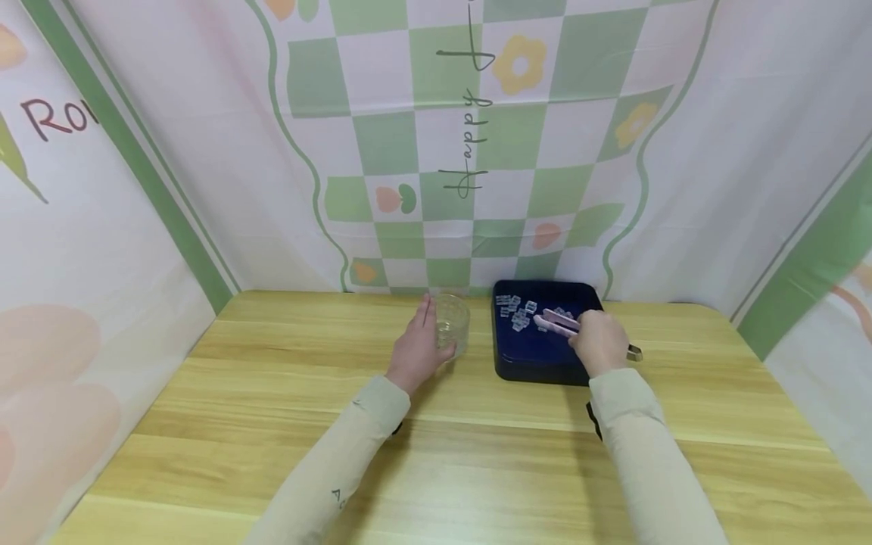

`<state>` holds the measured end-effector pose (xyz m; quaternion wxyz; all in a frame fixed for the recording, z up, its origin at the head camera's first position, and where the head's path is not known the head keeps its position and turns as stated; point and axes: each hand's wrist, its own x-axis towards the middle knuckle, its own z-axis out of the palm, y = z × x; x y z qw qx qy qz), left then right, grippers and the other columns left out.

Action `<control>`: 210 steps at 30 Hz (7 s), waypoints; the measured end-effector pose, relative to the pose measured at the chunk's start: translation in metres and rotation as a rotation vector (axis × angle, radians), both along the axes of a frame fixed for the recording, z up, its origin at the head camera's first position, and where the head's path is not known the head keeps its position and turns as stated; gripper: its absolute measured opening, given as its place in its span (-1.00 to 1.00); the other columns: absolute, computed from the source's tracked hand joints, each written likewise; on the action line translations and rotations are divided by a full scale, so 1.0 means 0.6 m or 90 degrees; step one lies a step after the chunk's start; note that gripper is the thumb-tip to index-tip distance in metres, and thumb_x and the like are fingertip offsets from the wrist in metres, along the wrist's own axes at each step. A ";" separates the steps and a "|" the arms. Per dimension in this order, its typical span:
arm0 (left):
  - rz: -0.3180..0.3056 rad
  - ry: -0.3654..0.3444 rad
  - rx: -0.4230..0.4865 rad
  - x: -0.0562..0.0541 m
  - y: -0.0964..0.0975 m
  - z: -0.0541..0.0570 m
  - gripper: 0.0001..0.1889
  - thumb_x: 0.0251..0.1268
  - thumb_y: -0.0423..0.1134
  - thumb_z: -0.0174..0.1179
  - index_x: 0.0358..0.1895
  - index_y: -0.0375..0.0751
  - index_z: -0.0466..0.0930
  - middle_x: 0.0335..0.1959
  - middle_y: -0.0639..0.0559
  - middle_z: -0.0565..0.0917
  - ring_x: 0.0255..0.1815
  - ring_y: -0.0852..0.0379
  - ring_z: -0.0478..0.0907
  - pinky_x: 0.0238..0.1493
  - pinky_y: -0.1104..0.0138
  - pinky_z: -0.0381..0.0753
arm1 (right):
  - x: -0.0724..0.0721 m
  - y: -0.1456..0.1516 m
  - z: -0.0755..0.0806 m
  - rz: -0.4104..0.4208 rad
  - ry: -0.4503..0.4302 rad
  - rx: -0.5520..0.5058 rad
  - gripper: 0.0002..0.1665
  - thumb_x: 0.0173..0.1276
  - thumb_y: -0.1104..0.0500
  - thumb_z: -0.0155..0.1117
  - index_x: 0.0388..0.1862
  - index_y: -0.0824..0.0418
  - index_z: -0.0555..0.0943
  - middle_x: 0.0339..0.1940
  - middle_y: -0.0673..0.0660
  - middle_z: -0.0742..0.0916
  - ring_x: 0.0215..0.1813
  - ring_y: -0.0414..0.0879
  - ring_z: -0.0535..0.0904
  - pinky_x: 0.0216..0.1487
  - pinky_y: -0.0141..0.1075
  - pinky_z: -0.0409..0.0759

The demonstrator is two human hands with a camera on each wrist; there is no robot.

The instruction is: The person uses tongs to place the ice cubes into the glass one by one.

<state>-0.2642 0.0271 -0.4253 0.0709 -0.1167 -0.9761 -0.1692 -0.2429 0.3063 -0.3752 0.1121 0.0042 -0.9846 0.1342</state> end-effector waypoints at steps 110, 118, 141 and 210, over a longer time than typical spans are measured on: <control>0.003 0.020 -0.007 0.010 0.006 -0.001 -0.05 0.24 0.12 0.20 0.51 -0.29 -0.08 0.57 -0.08 0.02 0.37 0.01 0.37 -0.13 0.35 0.69 | 0.010 -0.042 0.025 0.088 0.186 0.002 -0.70 0.01 0.33 0.33 -0.22 0.43 0.66 -0.38 0.40 0.68 -0.48 0.23 0.55 -0.45 0.09 0.48; 0.001 0.028 -0.001 0.008 0.006 -0.004 -0.05 0.22 0.11 0.22 0.51 -0.29 -0.06 0.56 -0.09 0.04 0.38 -0.01 0.36 -0.04 0.31 0.69 | 0.013 -0.076 0.032 0.114 0.186 0.000 -0.68 0.07 0.30 0.37 -0.15 0.40 0.68 -0.28 0.38 0.71 -0.42 0.17 0.60 -0.43 0.04 0.55; 0.000 -0.002 0.015 0.008 0.006 -0.004 -0.03 0.22 0.09 0.23 0.52 -0.28 -0.11 0.58 -0.07 -0.06 0.44 0.01 0.28 -0.43 0.50 0.60 | 0.017 -0.144 0.016 0.209 0.162 0.012 -0.70 0.05 0.33 0.40 -0.19 0.38 0.70 -0.30 0.28 0.72 -0.42 0.08 0.64 -0.40 -0.04 0.62; -0.007 0.044 0.012 0.004 0.009 -0.016 -0.03 0.20 0.07 0.25 0.51 -0.29 -0.09 0.56 -0.12 0.02 0.43 0.01 0.30 -0.04 0.34 0.69 | -0.005 -0.042 -0.002 0.003 0.013 -0.026 -0.56 0.08 0.28 0.34 -0.04 0.47 0.63 -0.18 0.50 0.69 -0.24 0.38 0.61 -0.27 0.16 0.57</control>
